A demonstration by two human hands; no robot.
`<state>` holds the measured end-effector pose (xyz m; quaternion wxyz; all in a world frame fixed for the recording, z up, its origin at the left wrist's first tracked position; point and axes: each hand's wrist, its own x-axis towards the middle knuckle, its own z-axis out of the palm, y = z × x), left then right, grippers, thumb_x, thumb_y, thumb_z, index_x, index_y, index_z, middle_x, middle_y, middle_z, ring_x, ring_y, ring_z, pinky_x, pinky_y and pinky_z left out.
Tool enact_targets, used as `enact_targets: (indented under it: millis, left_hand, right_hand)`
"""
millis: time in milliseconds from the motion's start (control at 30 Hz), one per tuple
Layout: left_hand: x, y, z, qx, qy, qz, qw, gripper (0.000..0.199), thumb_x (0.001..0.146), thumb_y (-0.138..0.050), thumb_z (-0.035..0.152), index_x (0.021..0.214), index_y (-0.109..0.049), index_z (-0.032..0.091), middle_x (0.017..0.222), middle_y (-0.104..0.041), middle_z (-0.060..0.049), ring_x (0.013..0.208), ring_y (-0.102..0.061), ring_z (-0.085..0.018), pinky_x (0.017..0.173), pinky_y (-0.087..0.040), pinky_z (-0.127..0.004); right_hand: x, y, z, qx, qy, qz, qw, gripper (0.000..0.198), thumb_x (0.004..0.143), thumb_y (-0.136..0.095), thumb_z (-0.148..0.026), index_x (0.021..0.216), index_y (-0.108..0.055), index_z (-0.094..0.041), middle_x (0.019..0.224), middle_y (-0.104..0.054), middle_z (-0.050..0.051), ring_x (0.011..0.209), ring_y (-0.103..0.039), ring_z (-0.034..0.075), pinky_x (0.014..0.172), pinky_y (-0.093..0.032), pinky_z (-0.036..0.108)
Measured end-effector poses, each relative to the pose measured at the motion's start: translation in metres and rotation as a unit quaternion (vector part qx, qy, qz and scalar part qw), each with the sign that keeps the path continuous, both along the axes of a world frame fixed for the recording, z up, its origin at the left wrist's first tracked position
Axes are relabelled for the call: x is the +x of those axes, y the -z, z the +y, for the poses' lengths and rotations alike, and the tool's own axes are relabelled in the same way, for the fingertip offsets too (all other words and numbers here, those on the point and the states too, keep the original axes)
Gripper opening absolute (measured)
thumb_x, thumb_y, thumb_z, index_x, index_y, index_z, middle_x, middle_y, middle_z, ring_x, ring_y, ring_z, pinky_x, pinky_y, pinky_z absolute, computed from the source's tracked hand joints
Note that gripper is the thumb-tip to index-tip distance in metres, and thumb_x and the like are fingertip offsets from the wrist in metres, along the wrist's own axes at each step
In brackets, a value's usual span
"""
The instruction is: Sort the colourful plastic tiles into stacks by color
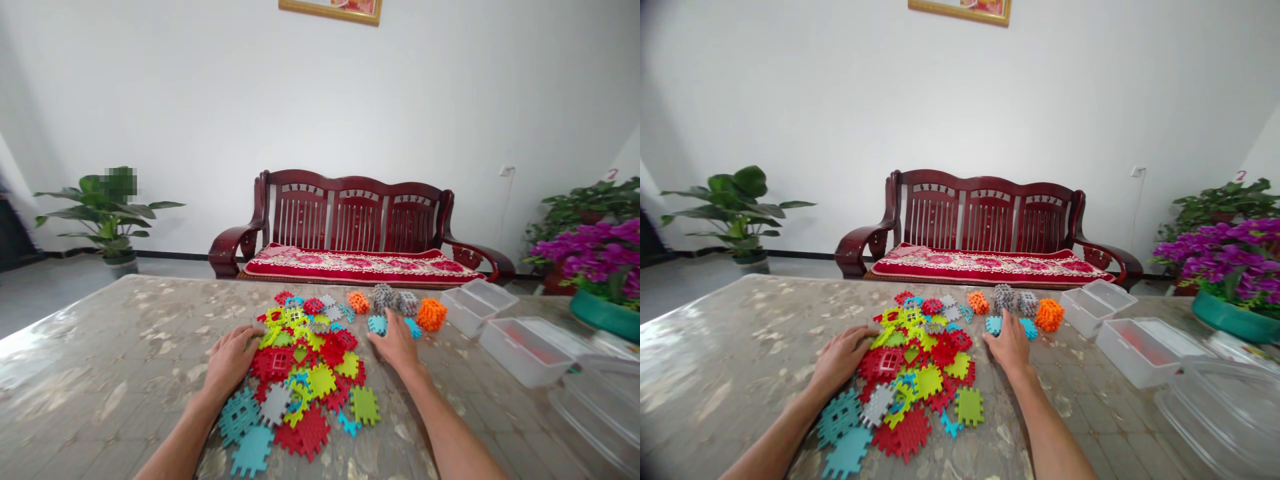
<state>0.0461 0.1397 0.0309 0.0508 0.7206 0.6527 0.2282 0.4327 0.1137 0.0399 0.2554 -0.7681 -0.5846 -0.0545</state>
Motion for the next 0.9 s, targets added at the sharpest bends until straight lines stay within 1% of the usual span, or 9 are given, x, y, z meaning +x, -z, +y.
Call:
enact_targets:
  millis: [133, 267, 400, 567, 767, 900]
  left_hand:
    - [0.0, 0.0, 0.0, 0.004, -0.002, -0.001, 1.0, 0.035, 0.091, -0.043, 0.032, 0.109, -0.072, 0.035, 0.13, -0.067, 0.001, 0.124, -0.057, -0.022, 0.109, -0.036, -0.039]
    - [0.001, 0.0, -0.001, 0.004, -0.004, -0.002, 1.0, 0.036, 0.091, -0.042, 0.031, 0.11, -0.072, 0.035, 0.13, -0.066, 0.001, 0.125, -0.056, -0.022, 0.11, -0.035, -0.041]
    - [0.002, -0.002, -0.002, -0.001, -0.01, -0.003, 1.0, 0.035, 0.091, -0.042, 0.031, 0.11, -0.072, 0.035, 0.131, -0.066, 0.001, 0.124, -0.056, -0.023, 0.109, -0.035, -0.042]
    - [0.004, -0.007, -0.004, 0.001, -0.008, -0.006, 1.0, 0.034, 0.091, -0.043, 0.031, 0.108, -0.072, 0.034, 0.128, -0.067, 0.001, 0.122, -0.058, -0.022, 0.108, -0.037, -0.039]
    - [0.006, -0.009, -0.003, -0.004, -0.013, -0.007, 1.0, 0.034, 0.09, -0.043, 0.032, 0.108, -0.072, 0.034, 0.127, -0.068, 0.0, 0.121, -0.059, -0.024, 0.108, -0.038, -0.041]
    - [0.005, -0.007, -0.002, -0.005, -0.013, -0.007, 1.0, 0.035, 0.09, -0.043, 0.031, 0.109, -0.072, 0.033, 0.129, -0.067, 0.0, 0.121, -0.059, -0.025, 0.108, -0.038, -0.043]
  right_hand:
    - [0.002, 0.007, 0.005, 0.009, 0.003, -0.009, 1.0, 0.067, 0.076, -0.066, -0.028, 0.139, -0.046, -0.014, 0.121, -0.064, 0.019, 0.113, -0.06, 0.033, 0.095, -0.043, 0.04]
    - [0.004, 0.008, 0.007, 0.002, 0.005, -0.009, 1.0, 0.065, 0.076, -0.061, -0.021, 0.139, -0.046, -0.011, 0.123, -0.063, 0.021, 0.113, -0.06, 0.033, 0.096, -0.042, 0.04]
    - [0.005, 0.007, 0.005, -0.011, 0.003, -0.024, 1.0, 0.064, 0.078, -0.058, -0.021, 0.14, -0.045, -0.009, 0.124, -0.063, 0.021, 0.116, -0.059, 0.032, 0.098, -0.042, 0.038]
    - [0.004, 0.009, 0.004, -0.003, -0.009, -0.033, 0.999, 0.062, 0.08, -0.057, -0.021, 0.139, -0.044, -0.007, 0.125, -0.062, 0.021, 0.116, -0.058, 0.032, 0.099, -0.041, 0.038]
    - [0.005, 0.015, 0.002, 0.018, -0.012, -0.039, 0.999, 0.061, 0.082, -0.059, -0.024, 0.139, -0.044, -0.013, 0.121, -0.065, 0.016, 0.115, -0.058, 0.03, 0.098, -0.041, 0.037]
    - [0.004, 0.014, 0.001, 0.015, -0.018, -0.026, 0.999, 0.061, 0.083, -0.058, -0.023, 0.14, -0.043, -0.008, 0.125, -0.062, 0.02, 0.117, -0.056, 0.031, 0.101, -0.04, 0.037]
